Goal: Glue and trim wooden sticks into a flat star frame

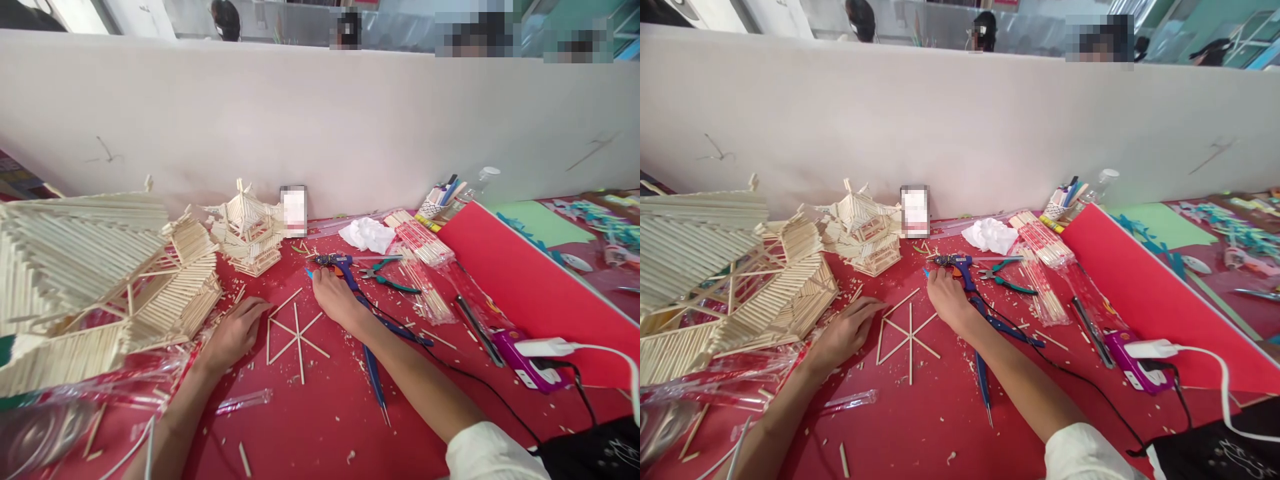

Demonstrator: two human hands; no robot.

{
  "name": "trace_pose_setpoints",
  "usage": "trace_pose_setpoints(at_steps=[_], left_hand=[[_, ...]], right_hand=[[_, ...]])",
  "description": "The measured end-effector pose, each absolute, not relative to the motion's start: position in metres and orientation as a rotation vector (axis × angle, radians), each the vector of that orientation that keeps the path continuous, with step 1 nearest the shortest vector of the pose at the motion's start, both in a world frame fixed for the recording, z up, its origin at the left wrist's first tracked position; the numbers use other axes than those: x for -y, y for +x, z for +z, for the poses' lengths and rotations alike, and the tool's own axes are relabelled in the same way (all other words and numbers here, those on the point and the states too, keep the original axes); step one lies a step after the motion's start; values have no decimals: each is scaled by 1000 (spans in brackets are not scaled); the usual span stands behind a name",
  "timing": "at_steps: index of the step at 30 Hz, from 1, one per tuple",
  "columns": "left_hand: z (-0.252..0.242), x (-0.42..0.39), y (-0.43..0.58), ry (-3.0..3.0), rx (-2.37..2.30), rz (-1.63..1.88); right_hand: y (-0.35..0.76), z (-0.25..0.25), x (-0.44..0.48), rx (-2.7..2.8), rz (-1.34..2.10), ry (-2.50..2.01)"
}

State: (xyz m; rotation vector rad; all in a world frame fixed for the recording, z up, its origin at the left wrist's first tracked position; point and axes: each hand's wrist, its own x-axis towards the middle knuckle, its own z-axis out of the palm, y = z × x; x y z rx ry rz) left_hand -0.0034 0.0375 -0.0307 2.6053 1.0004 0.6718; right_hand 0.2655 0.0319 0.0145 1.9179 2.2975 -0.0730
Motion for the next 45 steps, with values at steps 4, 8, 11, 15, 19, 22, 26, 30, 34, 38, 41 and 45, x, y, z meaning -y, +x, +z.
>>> trace_pose_setpoints(at_steps=[4,8,11,15,19,22,26,30,34,38,41,45], left_hand=[[-31,-37,-4,2611,-998,671],[-25,-34,-4,2610,-1006,687],[-13,-28,0,2591,-989,780],[3,-16,10,2490,-972,902],[7,-6,19,2305,-974,905],[5,-3,25,2137,-983,981],[4,-3,31,2015,-1019,1070],[7,-4,35,1998,-1073,1070],[7,-3,35,2017,-1109,1070],[4,-4,32,1957,-1141,1047],[3,-7,28,1853,-1159,1076],[6,-12,27,1701,-1154,1161]], right_hand=[[266,13,-32,-2300,-89,1924],[273,19,-34,-2310,-126,1946],[280,34,-34,-2437,-372,1991],[276,49,-24,-2760,-1282,1880],[255,42,-12,-2784,-2018,1664],[241,35,-7,-2619,-2423,1568],[234,35,-4,-2448,-2596,1536],[233,31,-6,-2405,-2567,1613],[234,23,-9,-2436,-2519,1631],[248,34,-12,-2652,-2153,1667],[266,50,-15,-2782,-1711,1688],[284,59,-18,-2813,-1298,1626]])
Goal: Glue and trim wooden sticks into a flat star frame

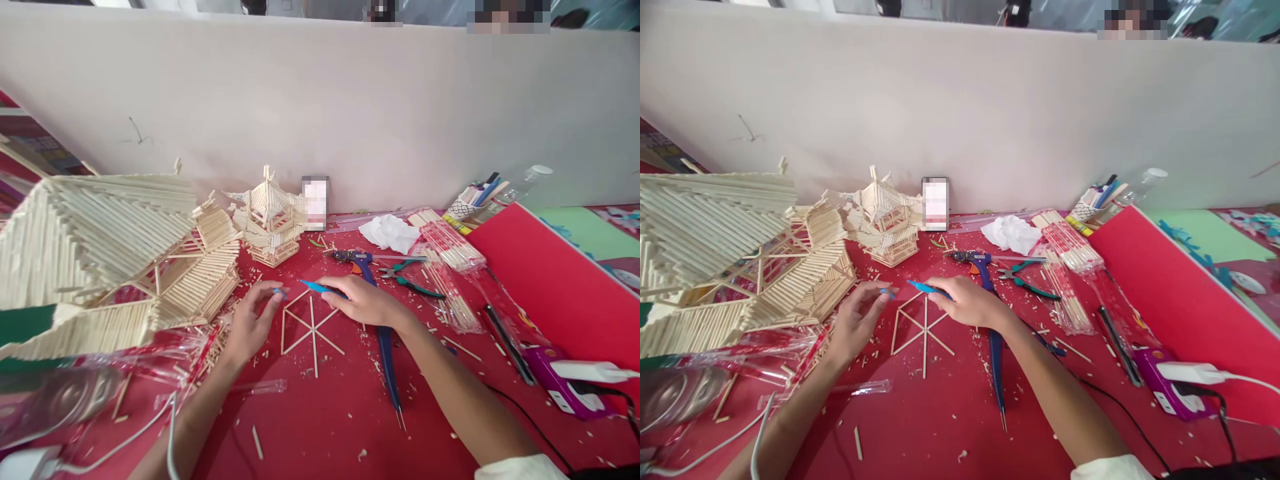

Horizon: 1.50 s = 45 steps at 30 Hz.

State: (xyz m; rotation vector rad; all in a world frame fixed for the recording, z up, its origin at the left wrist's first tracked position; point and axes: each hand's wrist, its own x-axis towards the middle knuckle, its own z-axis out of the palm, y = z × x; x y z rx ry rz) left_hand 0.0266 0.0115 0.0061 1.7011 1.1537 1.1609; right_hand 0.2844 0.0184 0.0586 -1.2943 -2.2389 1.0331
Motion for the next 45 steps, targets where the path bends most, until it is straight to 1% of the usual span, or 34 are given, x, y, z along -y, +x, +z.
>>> trace_pose_setpoints(at_steps=[3,8,29,36,45], left_hand=[[7,-15,26,1635,-1167,1195],[3,-17,27,1583,-1148,1219],[5,-13,29,1610,-1175,1149],[3,-12,29,1789,-1171,1120],[5,-8,28,1788,-1111,1165]], right_hand=[[288,57,-19,2380,936,-1321],[285,54,-18,2475,888,-1289],[271,60,-14,2495,869,-1311],[271,58,-12,2475,840,-1282],[259,56,-5,2431,807,-1252]])
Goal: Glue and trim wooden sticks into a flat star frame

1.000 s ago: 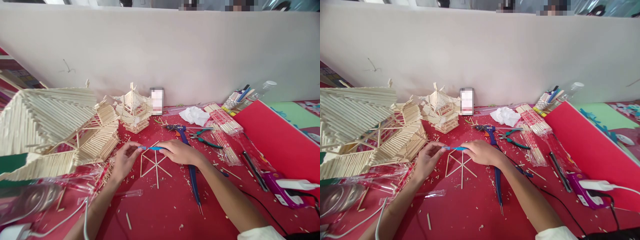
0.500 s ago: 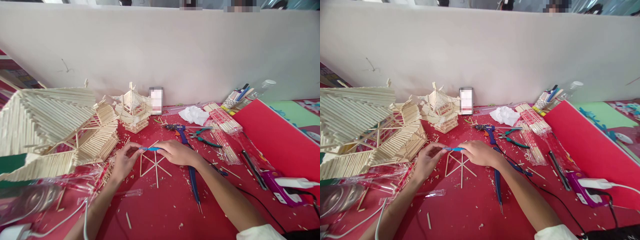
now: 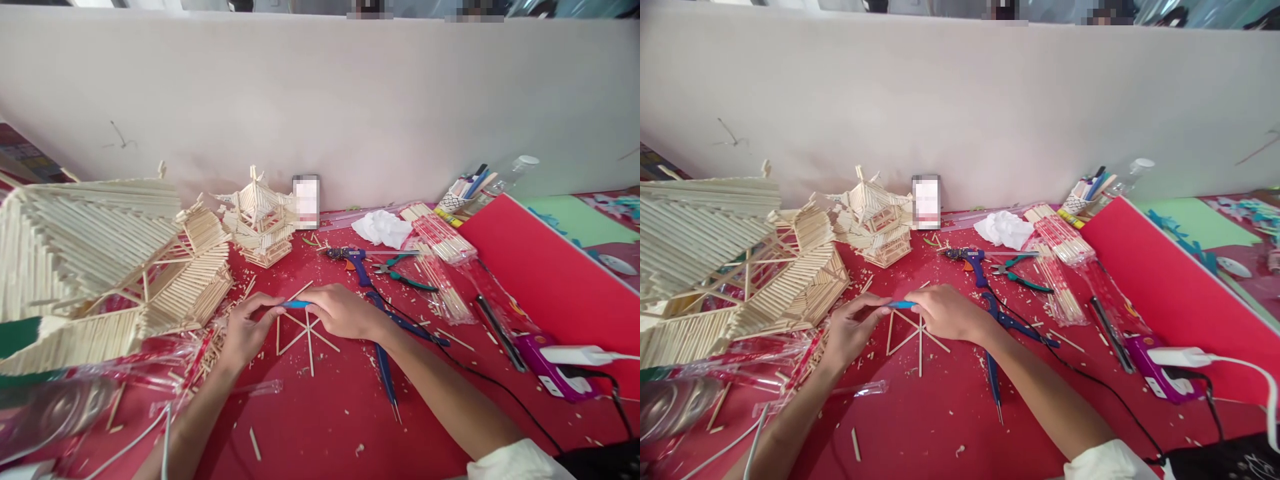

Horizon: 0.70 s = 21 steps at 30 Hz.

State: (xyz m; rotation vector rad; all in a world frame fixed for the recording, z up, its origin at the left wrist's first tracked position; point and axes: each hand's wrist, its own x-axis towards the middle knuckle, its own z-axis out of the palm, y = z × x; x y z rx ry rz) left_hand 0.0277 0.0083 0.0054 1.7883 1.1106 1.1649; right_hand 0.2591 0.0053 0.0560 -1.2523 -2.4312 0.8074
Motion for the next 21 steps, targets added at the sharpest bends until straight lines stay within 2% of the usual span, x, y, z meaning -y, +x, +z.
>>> trace_pose_setpoints(at_steps=[8,15,21], left_hand=[[-2,-16,27,1961,-1170,981],[-8,-25,16,2110,-1276,1004],[-10,-25,18,2261,-1210,888]], right_hand=[[278,50,-16,2392,806,-1387],[301,38,-38,2257,283,-1599],[325,66,-3,2284,135,-1853]])
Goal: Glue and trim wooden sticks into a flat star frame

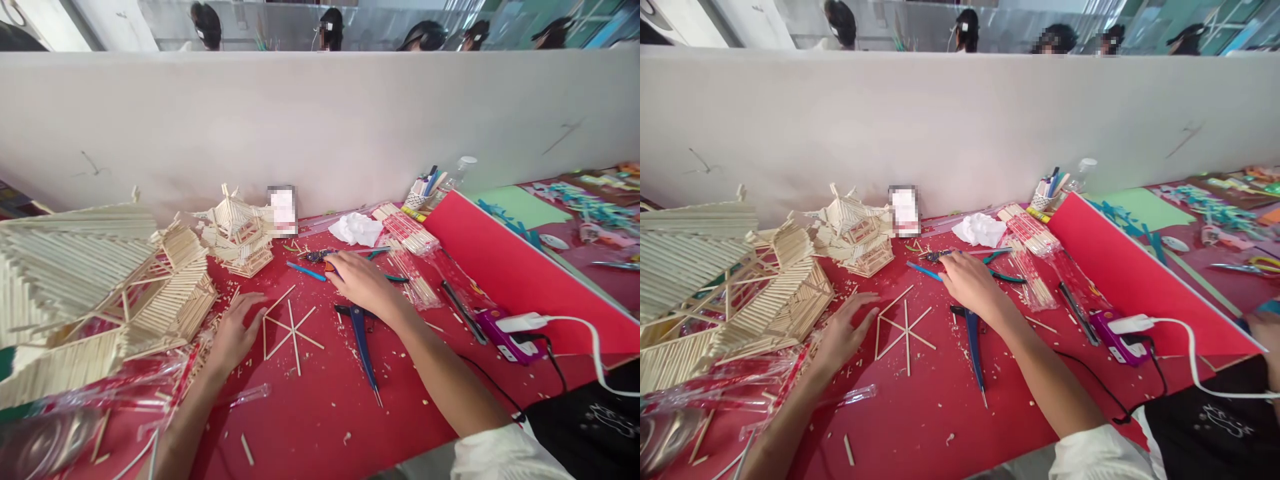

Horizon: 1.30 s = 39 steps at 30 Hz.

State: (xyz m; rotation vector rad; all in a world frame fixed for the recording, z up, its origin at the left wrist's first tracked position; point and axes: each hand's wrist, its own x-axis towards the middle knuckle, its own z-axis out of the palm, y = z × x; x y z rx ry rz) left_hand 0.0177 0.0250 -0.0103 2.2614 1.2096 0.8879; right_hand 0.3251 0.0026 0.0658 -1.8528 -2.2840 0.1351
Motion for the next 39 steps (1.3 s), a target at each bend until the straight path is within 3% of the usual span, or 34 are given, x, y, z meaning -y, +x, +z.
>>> trace_pose_setpoints(at_steps=[5,9,16,19,26,33,39], left_hand=[[-11,-26,16,2284,-1230,839],[-9,-29,17,2314,-1288,795],[5,-33,36,2451,-1442,512],[10,-35,51,2529,-1488,325],[8,-38,77,2567,-1617,76],[-1,-42,76,2509,-1583,141],[-16,-49,58,2350,-1460,394]], right_hand=[[330,59,62,2154,191,-2459],[316,32,91,2126,153,-2571],[315,35,92,2171,124,-2514],[324,48,88,2115,375,-2402],[336,74,66,1762,1053,-1689],[324,84,15,1787,1428,-1558],[323,84,-11,2175,1276,-1633]])
